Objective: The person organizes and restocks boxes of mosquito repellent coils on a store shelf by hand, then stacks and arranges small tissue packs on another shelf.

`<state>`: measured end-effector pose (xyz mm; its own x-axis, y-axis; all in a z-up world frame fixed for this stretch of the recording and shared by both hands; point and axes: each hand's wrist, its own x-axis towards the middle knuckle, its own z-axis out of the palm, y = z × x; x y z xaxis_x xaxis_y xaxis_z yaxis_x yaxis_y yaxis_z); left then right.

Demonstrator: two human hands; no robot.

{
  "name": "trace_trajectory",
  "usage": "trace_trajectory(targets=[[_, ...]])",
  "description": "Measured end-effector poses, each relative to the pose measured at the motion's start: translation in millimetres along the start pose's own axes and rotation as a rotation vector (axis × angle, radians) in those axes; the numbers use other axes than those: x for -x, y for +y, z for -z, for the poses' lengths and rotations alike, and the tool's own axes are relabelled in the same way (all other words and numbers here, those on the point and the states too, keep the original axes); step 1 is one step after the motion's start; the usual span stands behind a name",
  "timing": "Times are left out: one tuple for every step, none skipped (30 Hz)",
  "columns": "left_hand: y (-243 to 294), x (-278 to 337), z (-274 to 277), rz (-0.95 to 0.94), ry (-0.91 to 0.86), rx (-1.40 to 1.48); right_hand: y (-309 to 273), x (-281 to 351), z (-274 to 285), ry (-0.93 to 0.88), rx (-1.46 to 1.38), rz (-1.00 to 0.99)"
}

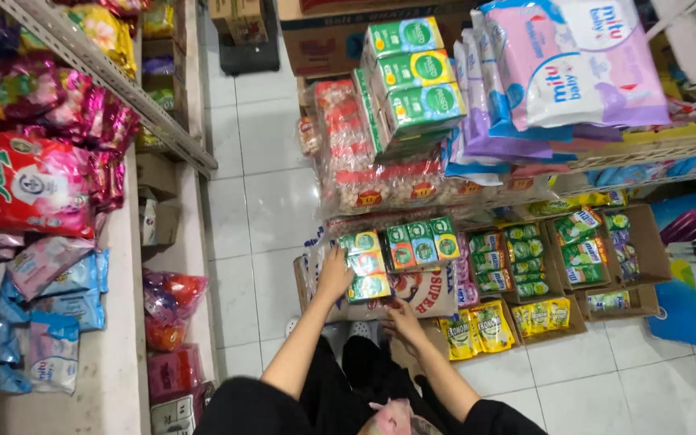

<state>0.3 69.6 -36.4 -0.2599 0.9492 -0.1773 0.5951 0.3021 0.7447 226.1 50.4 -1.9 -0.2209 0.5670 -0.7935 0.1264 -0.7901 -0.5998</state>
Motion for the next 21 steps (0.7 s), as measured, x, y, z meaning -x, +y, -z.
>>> trace_trajectory(targets=[[-1,-12,-3,-0.002,0.024,-0.012,2,-3,-5,-0.006,-0.122,-0.055],[-3,-21,-5,-0.004,0.048,-0.023,6,-5,-11,0.013,-0.108,-0.023],[-7,-28,-6,0.014,0.021,-0.011,9,-6,-17,0.03,-0.094,0.01],[-11,-31,-7,0.032,-0.006,0.001,13,-5,-23,0.046,-0.08,0.044],[-15,-37,-10,0.043,-0.033,0.014,16,-5,-25,0.028,-0.108,0.01],[-18,-37,-13,0.01,-0.022,0.05,20,-4,-25,0.011,-0.136,-0.024],[-23,-37,-15,-0.025,-0.008,0.082,18,-6,-26,-0.01,-0.165,-0.055],[-26,-35,-18,-0.06,0.006,0.115,13,-11,-26,-0.009,-0.185,-0.025],[-26,-29,-20,-0.066,0.039,0.105,13,-12,-27,-0.008,-0.208,-0.002],[-23,-23,-22,-0.073,0.071,0.095,16,-10,-27,-0.007,-0.231,0.022],[-20,-19,-20,-0.081,0.11,0.084,19,-9,-25,0.013,-0.204,0.032],[-15,-10,-19,0.006,0.092,0.113,23,-6,-23,0.033,-0.178,0.042],[-11,2,-18,0.092,0.083,0.145,25,-5,-21,0.048,-0.146,0.057],[-6,11,-12,0.178,0.074,0.177,31,1,-19,0.055,-0.151,0.114],[-5,22,-6,0.111,0.084,0.195,35,6,-15,0.06,-0.154,0.177],[-4,39,-1,0.043,0.095,0.21,32,8,-15,0.064,-0.157,0.239],[-3,55,5,0.105,0.155,0.268,27,9,-12,0.098,-0.07,0.301],[-3,73,11,0.165,0.216,0.326,27,16,-5,0.133,0.017,0.365],[-5,92,18,0.161,0.258,0.333,29,27,-3,0.164,0.103,0.424],[-8,114,25,0.157,0.3,0.34,27,37,-6,0.132,0.128,0.517],[-10,136,35,0.129,0.326,0.423,23,46,-13,0.096,0.149,0.612]])
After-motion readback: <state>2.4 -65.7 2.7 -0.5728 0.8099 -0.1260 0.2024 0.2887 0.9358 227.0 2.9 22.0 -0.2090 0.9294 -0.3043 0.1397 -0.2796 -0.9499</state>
